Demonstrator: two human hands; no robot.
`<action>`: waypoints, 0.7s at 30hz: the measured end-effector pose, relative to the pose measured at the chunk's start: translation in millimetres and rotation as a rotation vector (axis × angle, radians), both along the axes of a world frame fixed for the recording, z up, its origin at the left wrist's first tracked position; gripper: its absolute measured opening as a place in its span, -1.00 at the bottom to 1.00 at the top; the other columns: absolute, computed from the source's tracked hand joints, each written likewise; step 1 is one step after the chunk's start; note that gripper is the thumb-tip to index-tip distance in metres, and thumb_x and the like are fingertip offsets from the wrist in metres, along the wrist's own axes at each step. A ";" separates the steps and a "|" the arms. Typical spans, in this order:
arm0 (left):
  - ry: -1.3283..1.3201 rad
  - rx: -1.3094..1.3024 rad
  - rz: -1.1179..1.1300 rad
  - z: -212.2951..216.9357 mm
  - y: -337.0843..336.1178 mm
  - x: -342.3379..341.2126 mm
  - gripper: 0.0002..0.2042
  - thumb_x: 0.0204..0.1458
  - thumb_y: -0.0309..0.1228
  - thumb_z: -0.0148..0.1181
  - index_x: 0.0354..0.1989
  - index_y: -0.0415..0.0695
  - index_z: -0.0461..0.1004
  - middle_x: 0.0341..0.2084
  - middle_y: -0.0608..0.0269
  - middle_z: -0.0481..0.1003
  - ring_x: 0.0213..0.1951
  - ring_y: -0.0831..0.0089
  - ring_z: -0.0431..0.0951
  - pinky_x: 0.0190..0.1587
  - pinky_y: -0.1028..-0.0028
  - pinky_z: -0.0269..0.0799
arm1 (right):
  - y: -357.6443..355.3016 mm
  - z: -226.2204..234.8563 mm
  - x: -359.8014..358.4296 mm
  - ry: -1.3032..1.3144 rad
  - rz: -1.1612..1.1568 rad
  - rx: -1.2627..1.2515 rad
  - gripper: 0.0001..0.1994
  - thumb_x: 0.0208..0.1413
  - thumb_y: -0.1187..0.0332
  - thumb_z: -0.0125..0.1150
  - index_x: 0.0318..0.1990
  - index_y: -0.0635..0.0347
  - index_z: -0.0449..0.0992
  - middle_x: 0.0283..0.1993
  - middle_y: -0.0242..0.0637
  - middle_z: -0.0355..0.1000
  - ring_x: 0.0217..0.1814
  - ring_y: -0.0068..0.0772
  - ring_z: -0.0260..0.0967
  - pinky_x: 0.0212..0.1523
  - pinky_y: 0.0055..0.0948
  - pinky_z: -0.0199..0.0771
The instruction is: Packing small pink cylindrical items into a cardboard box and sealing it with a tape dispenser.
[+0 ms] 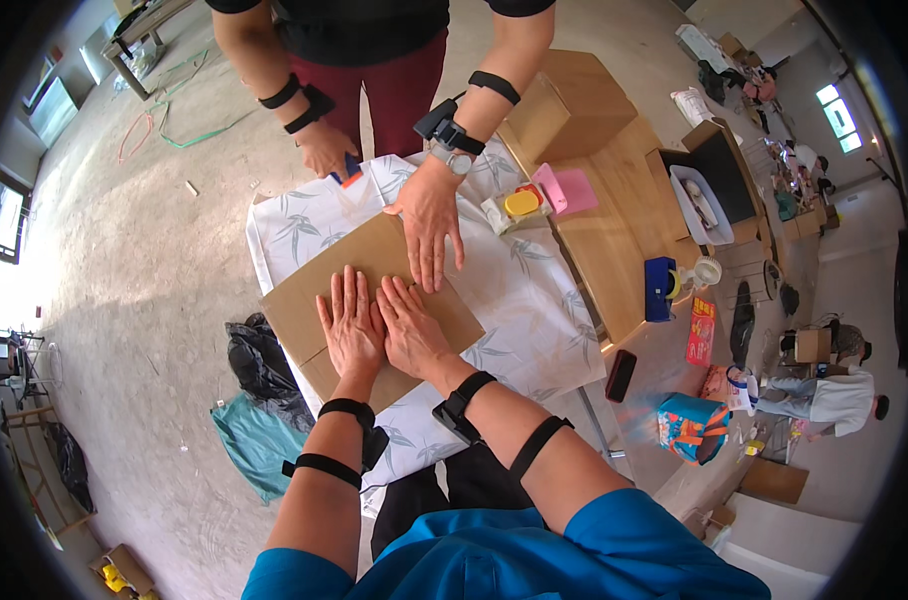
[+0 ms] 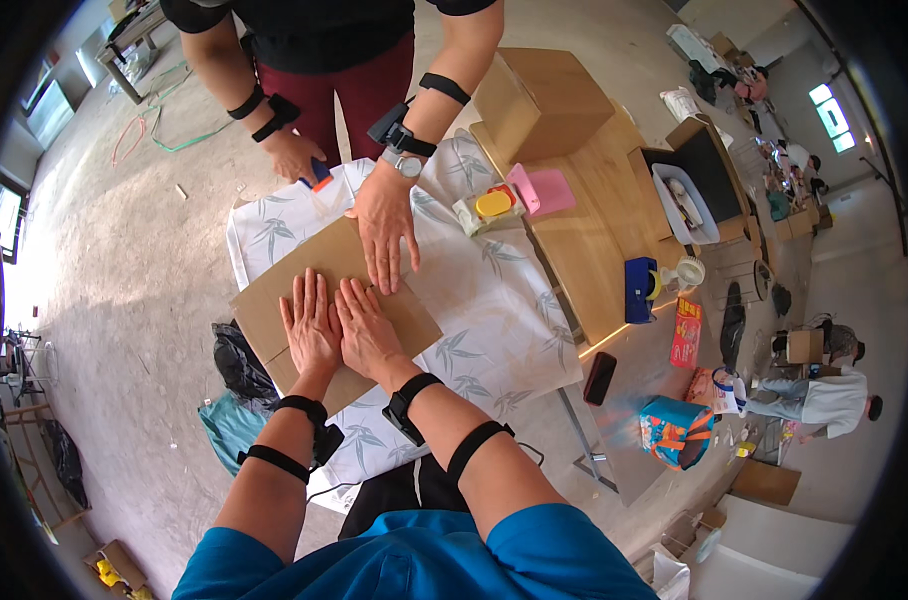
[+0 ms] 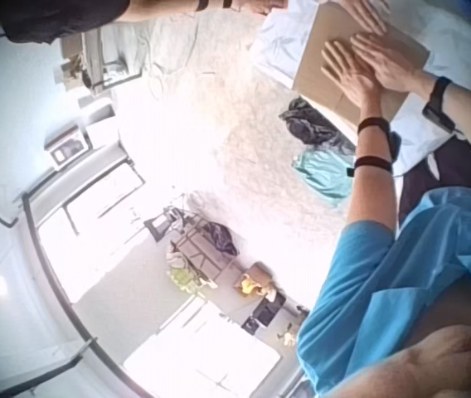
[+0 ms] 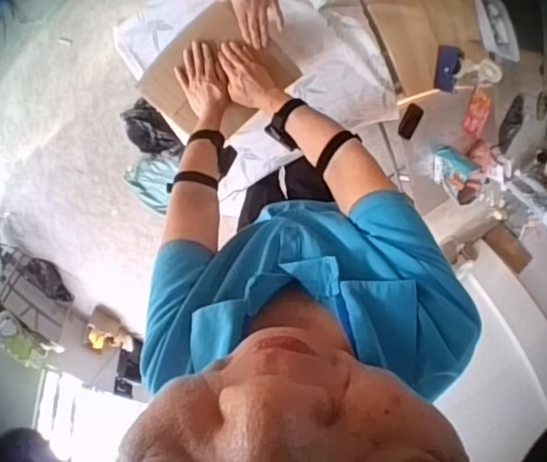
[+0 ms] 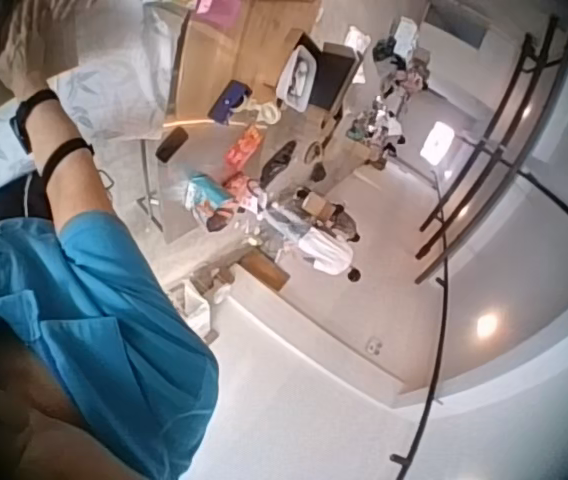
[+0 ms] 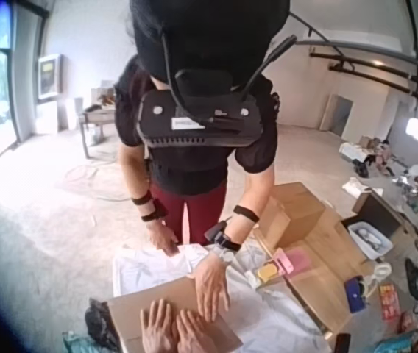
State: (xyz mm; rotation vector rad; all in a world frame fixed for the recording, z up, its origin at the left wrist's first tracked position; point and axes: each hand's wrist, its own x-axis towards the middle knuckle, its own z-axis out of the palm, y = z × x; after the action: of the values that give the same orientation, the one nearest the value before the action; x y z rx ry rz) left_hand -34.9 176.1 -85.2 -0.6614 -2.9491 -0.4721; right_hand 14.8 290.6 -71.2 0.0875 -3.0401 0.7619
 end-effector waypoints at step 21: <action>0.070 -0.054 -0.010 -8.8 0.0 -2.1 -0.49 0.27 -0.23 -0.15 0.38 -0.06 0.16 0.42 0.26 0.06 0.46 0.31 -0.07 0.45 0.10 -0.29 | -4.0 -4.4 -0.8 0.008 -0.049 0.030 -0.41 0.14 0.36 -0.17 0.34 0.47 0.11 0.48 0.12 -0.07 0.58 -0.02 -0.27 0.53 -0.18 -0.37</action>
State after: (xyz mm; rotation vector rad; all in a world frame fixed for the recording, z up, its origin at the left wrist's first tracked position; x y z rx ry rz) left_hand -37.0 176.1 -94.1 -0.6836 -2.9036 -0.3630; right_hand 14.0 286.7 -75.6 0.0161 -3.0349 0.7107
